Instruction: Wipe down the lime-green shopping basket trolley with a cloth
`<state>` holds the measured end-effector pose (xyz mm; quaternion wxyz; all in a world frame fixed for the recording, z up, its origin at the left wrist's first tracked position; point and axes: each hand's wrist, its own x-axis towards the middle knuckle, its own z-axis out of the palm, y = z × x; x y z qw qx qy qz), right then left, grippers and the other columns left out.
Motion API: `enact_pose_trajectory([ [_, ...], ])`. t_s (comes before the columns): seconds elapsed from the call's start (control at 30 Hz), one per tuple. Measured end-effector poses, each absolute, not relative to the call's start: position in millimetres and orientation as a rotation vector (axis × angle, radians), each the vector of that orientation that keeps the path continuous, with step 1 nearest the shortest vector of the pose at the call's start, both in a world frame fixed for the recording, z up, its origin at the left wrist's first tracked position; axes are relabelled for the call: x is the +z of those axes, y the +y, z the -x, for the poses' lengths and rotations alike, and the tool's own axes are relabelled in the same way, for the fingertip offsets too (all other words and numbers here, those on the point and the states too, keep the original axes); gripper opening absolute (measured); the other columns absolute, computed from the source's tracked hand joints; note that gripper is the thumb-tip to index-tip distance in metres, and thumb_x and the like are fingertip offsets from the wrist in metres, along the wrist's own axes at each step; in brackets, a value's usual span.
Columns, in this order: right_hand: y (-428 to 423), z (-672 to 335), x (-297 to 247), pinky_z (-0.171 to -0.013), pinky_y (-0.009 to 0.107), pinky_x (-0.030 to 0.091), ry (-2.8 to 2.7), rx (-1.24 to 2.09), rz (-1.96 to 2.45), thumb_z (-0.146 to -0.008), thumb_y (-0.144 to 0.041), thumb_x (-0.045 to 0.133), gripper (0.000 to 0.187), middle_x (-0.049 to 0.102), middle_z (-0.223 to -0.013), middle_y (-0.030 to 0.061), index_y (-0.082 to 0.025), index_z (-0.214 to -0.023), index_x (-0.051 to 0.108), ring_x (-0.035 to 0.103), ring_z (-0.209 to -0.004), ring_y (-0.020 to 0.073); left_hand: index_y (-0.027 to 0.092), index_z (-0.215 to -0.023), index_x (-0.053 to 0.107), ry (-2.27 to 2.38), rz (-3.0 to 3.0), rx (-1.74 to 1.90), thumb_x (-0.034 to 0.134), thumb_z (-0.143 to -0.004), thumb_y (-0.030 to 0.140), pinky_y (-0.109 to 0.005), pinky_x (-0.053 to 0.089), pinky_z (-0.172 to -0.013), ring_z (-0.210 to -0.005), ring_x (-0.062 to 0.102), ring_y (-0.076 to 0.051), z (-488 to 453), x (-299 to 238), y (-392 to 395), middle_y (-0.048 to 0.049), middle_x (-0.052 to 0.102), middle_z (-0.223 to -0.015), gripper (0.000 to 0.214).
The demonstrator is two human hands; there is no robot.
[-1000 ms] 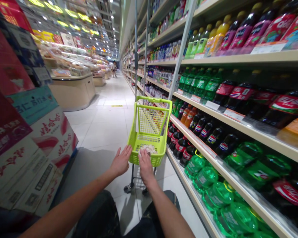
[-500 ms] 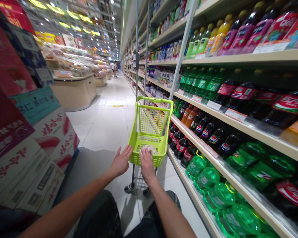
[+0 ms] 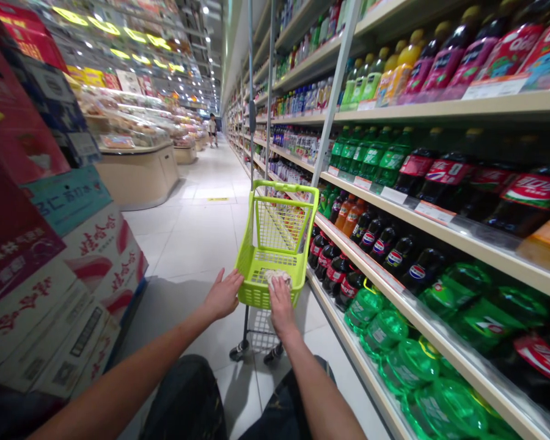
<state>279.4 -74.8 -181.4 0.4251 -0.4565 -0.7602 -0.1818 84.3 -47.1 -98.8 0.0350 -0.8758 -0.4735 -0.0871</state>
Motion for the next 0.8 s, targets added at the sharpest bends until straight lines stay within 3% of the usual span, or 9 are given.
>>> enact_pose_trajectory([
  [0.13,-71.2,-293.5,-180.4,-0.102,0.045,0.030,-1.996,-0.417,1.079,-0.084,-0.003,0.032,0.050,0.043,-0.130,0.0088,-0.021,-0.131,0.035,0.019,-0.129,0.0178,0.014,-0.100,0.053,-1.427,2.684,-0.254,0.042,-0.071,0.018,-0.048,0.011,-0.105,-0.115,0.041,-0.024,-90.9,-87.3,-49.0,-0.0112,0.059,-0.105,0.031],
  [0.3,-71.8,-334.0,-176.9,-0.102,0.046,0.029,-1.976,-0.330,1.128,-0.081,-0.004,0.032,0.049,0.038,-0.133,0.0089,-0.019,-0.127,0.041,0.021,-0.129,0.0187,0.014,-0.098,0.053,-1.386,2.720,-0.278,0.042,-0.073,0.019,-0.047,0.008,-0.105,-0.106,0.046,-0.024,-115.2,-86.9,-67.1,-0.0107,0.060,-0.097,0.028],
  [0.43,-74.1,-365.7,-173.0,-0.101,0.047,0.030,-1.840,-0.290,1.242,-0.076,-0.005,0.035,0.048,0.039,-0.133,0.0094,-0.016,-0.121,0.048,0.027,-0.127,0.0201,0.016,-0.113,0.046,-1.246,2.851,-0.324,0.045,-0.070,0.020,-0.048,0.006,-0.106,-0.115,0.040,-0.023,-129.0,-90.7,-75.2,-0.0097,0.055,-0.113,0.043],
  [0.57,-89.3,-349.0,-167.0,-0.101,0.045,0.032,-1.722,-0.240,1.294,-0.073,-0.004,0.033,0.052,0.041,-0.131,0.0091,-0.016,-0.121,0.047,0.031,-0.125,0.0195,0.014,-0.131,0.027,-1.292,2.843,-0.261,0.042,-0.069,0.017,-0.050,0.009,-0.105,-0.130,0.020,-0.023,-130.1,-92.5,-62.8,-0.0093,0.030,-0.139,0.064],
  [0.67,-103.9,-308.8,-165.3,-0.102,0.043,0.031,-1.815,-0.165,1.208,-0.074,-0.003,0.033,0.054,0.040,-0.132,0.0077,-0.017,-0.124,0.044,0.030,-0.126,0.0186,0.011,-0.133,0.022,-1.274,2.826,-0.163,0.040,-0.069,0.013,-0.048,0.011,-0.105,-0.132,0.013,-0.021,-133.5,-93.5,-54.0,-0.0097,0.020,-0.143,0.067],
  [0.8,-111.2,-295.5,-164.8,-0.101,0.045,0.033,-1.773,-0.190,1.262,-0.077,-0.004,0.032,0.051,0.039,-0.132,0.0093,-0.017,-0.124,0.044,0.030,-0.125,0.0198,0.012,-0.134,0.020,-1.130,2.870,-0.147,0.038,-0.069,0.010,-0.046,0.010,-0.106,-0.132,0.010,-0.019,-140.9,-94.4,-51.1,-0.0092,0.019,-0.144,0.068],
])
